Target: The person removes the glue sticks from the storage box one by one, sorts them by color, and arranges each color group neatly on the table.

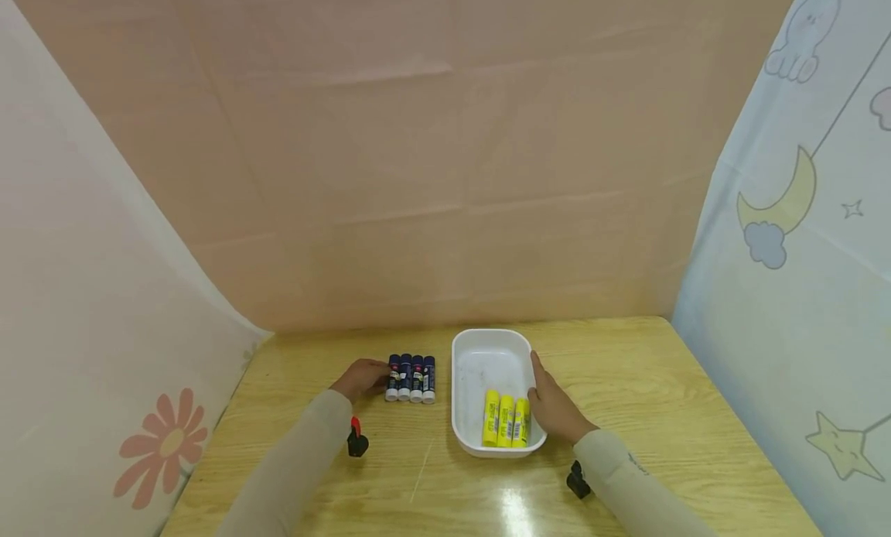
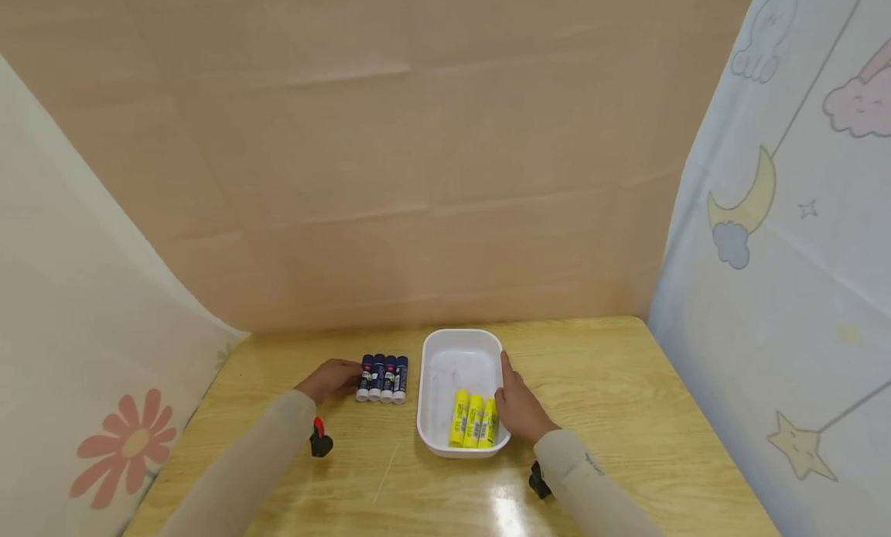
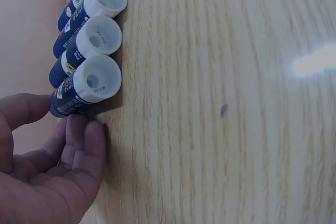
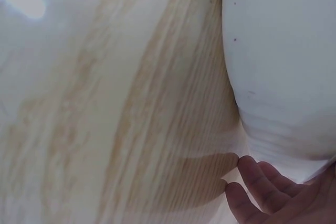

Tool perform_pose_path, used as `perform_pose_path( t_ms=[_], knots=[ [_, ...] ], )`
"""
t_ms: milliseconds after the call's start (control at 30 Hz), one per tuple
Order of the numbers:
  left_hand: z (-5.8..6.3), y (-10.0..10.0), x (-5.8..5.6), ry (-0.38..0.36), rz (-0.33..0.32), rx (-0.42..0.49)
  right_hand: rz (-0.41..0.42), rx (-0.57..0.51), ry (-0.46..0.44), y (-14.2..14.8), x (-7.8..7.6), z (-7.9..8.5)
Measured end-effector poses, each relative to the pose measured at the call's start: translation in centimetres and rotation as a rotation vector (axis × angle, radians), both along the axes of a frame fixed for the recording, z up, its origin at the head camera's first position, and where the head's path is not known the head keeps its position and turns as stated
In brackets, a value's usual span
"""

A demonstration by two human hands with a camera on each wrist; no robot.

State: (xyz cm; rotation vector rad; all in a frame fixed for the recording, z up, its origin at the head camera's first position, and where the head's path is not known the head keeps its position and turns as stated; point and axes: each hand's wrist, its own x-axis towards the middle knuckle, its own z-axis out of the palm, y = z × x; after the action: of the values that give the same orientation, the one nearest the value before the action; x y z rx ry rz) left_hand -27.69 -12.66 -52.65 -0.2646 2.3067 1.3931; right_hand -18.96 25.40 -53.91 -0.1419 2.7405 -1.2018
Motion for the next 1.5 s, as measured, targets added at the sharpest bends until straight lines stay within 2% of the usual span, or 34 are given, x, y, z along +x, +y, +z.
perform_pose_path(
  t_ms=[567,1233,1433,1500],
  knots=[
    [0.2,0.0,0.0,-0.024,0.039,0.031,-0.005,0.009,0.019,-0.1,0.0,0.0],
    [0.0,-0.8,0.2,-0.021,0.016,0.031,-0.012,0.034,0.006,0.0,0.0,0.1],
    [0.2,-1.2,0.3,-0.002,0.023,0.065,-0.007,0.036,0.003,0.0,0.1,0.2],
    [0.4,-1.5,0.3,0.012,0.012,0.049,-0.007,0.039,0.009,0.1,0.1,0.2]
  ],
)
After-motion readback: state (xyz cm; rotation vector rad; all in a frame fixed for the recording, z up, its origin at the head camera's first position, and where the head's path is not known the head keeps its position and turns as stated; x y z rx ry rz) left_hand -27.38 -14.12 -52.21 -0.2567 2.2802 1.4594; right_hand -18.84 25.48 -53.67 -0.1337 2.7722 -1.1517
